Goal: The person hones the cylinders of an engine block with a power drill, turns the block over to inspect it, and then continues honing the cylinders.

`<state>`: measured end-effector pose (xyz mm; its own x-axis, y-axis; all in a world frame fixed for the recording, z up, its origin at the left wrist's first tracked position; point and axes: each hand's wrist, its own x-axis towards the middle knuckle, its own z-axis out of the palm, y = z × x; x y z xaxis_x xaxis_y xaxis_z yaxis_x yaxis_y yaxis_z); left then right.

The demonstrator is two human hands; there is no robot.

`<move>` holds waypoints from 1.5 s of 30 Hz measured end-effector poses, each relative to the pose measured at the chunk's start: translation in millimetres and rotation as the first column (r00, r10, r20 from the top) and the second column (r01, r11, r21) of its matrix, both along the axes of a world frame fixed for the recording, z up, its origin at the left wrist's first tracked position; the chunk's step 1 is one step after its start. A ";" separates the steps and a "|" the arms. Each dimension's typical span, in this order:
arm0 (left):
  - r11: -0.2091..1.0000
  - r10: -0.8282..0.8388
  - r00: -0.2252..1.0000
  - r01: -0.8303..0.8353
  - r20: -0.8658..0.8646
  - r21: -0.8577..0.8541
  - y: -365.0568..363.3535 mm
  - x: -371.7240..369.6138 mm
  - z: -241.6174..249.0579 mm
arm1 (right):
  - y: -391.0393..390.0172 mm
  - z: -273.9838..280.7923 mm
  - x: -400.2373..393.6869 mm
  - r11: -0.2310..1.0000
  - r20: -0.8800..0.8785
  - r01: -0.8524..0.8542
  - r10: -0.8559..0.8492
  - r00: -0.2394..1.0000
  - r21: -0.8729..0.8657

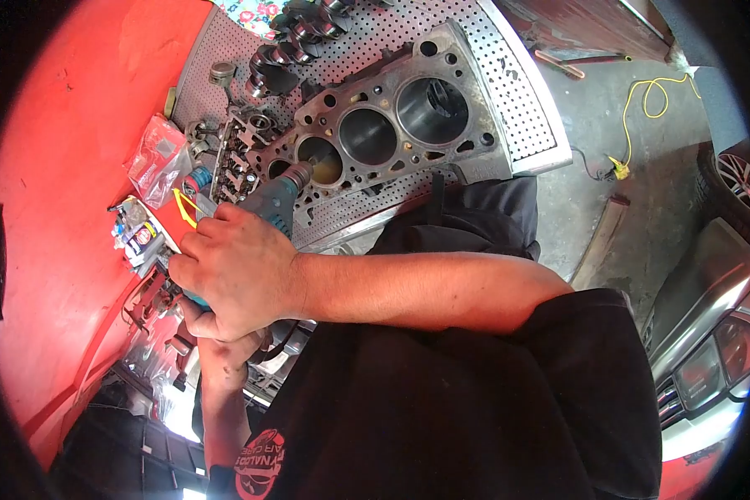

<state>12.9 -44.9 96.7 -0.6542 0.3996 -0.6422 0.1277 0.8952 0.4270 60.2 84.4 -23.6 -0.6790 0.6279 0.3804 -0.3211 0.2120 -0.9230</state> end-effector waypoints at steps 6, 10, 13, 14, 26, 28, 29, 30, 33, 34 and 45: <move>1.000 0.007 1.000 -0.007 0.011 0.006 -1.5 -0.9 0.5 | 1.4 2.4 1.3 1.000 -0.003 -0.023 0.023 1.000 -0.002; 1.000 0.011 1.000 -0.011 0.015 0.007 -2.2 -1.4 0.9 | 1.6 2.4 1.3 1.000 -0.009 -0.024 0.024 1.000 0.001; 1.000 0.015 1.000 -0.015 0.021 0.008 -2.5 -2.2 1.0 | 1.1 2.5 1.5 1.000 -0.008 -0.020 0.020 1.000 -0.001; 1.000 0.017 1.000 -0.017 0.023 0.008 -2.7 -1.9 0.9 | 1.4 2.7 1.7 1.000 -0.008 -0.018 0.018 1.000 -0.001; 0.999 0.042 0.997 -0.044 0.071 0.022 -6.1 -6.3 -6.2 | 1.4 -7.5 1.3 1.000 -0.006 -0.018 0.018 1.000 -0.012; 0.999 0.050 0.996 -0.051 0.080 0.014 -6.8 -6.6 -9.9 | 2.4 -11.1 1.8 1.000 -0.005 -0.020 0.020 1.000 -0.017; 0.998 0.063 0.994 -0.063 0.084 -0.001 -5.7 -6.4 -10.8 | 3.0 -12.2 2.4 1.000 0.001 -0.024 0.025 1.000 -0.015; 0.997 0.076 0.993 -0.075 0.089 -0.016 -4.5 -6.1 -11.7 | 3.7 -13.0 2.6 1.000 0.006 -0.028 0.029 1.000 -0.012; 0.989 0.131 0.986 -0.122 0.099 -0.086 9.8 -2.3 -12.1 | 5.5 -16.2 3.1 1.000 0.001 -0.023 0.023 1.000 -0.010; 0.988 0.138 0.984 -0.129 0.110 -0.083 11.8 -2.1 -13.2 | 5.9 -17.6 3.1 1.000 0.003 -0.022 0.022 1.000 -0.006; 0.995 0.072 0.997 -0.071 0.021 -0.075 7.5 -1.4 -7.3 | 8.9 -5.6 1.7 0.999 -0.026 -0.018 0.017 1.000 -0.028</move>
<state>11.5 -37.4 89.3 -0.6636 0.3033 -0.6838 0.0528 0.9308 0.3616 61.9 93.3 -29.2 -0.6803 0.6266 0.3802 -0.3483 0.1800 -0.9199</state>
